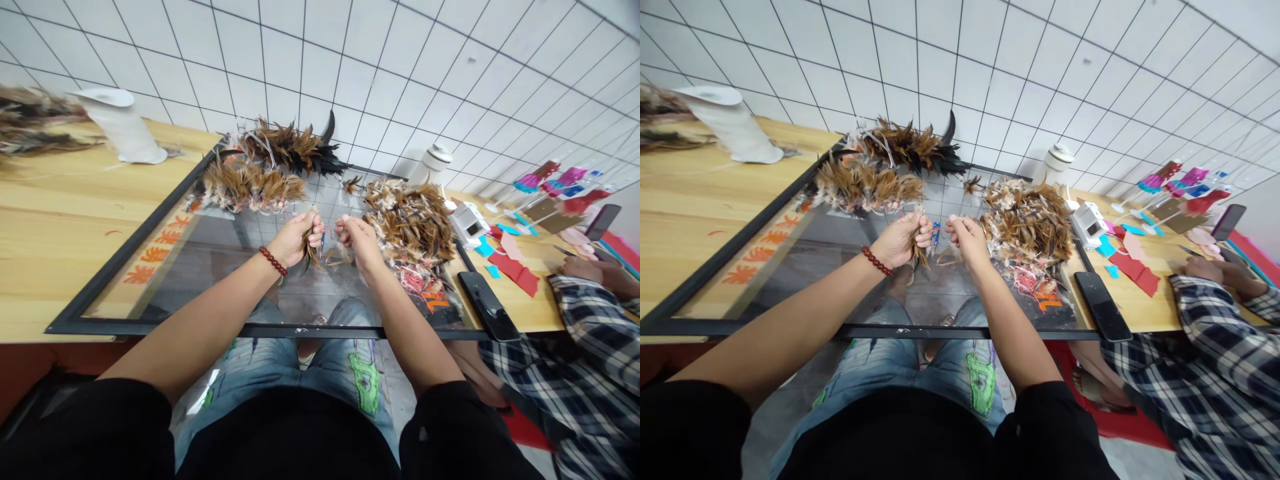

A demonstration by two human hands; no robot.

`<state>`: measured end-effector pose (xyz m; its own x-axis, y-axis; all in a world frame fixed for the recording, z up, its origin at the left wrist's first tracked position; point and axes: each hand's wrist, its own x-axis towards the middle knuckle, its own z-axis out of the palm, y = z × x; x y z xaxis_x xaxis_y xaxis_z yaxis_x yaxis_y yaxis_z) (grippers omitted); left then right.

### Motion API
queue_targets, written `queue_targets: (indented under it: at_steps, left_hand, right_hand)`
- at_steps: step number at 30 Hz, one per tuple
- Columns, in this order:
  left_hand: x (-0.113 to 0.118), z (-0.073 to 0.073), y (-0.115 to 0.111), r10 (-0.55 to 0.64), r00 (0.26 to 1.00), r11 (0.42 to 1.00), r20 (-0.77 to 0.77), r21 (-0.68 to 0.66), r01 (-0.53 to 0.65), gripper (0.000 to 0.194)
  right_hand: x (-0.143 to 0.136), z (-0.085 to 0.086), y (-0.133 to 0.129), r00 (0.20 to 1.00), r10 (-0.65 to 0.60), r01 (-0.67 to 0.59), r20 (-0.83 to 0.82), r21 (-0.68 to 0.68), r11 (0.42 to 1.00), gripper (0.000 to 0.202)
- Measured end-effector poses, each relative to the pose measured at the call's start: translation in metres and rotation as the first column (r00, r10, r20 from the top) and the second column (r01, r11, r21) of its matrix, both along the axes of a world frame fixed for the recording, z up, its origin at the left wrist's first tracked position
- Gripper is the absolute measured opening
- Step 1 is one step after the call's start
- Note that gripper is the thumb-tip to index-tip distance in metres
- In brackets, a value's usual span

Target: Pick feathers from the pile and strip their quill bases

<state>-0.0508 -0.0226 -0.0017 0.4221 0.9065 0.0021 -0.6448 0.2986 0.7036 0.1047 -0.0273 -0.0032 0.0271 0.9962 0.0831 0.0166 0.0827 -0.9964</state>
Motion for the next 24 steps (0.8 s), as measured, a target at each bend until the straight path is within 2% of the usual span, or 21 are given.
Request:
queue_targets:
  at_steps: [5,9,15,17,21,24]
  left_hand:
    - [0.0,-0.004,0.001,0.002,1.0,1.0,-0.024,0.028,-0.002,0.029]
    - [-0.002,-0.005,0.003,-0.005,1.0,1.0,0.012,0.014,0.005,0.026]
    - [-0.002,-0.007,0.005,0.093,0.996,0.996,0.0,-0.003,-0.093,0.026]
    - [0.0,-0.007,0.003,0.103,0.994,0.995,-0.026,-0.002,-0.103,0.026]
    - [0.004,-0.006,0.0,0.1,0.991,0.995,-0.089,0.035,-0.097,0.027]
    - [0.006,-0.006,-0.002,0.103,0.986,0.992,-0.133,0.084,-0.093,0.027]
  right_hand:
    - [-0.006,-0.003,-0.001,0.986,0.142,-0.149,0.092,0.08,0.986,0.035]
    - [-0.003,-0.009,0.004,0.977,0.149,-0.16,0.156,0.064,0.985,0.03]
    - [0.003,-0.013,0.006,0.955,0.132,-0.157,0.265,0.075,0.985,0.02]
    - [0.002,-0.013,0.006,0.966,0.1,-0.122,0.239,0.075,0.99,0.018]
    - [0.001,-0.008,0.005,0.997,0.033,-0.033,0.067,-0.013,0.999,0.021]
    - [0.001,-0.004,0.003,0.998,0.059,-0.058,0.02,-0.063,0.996,0.034]
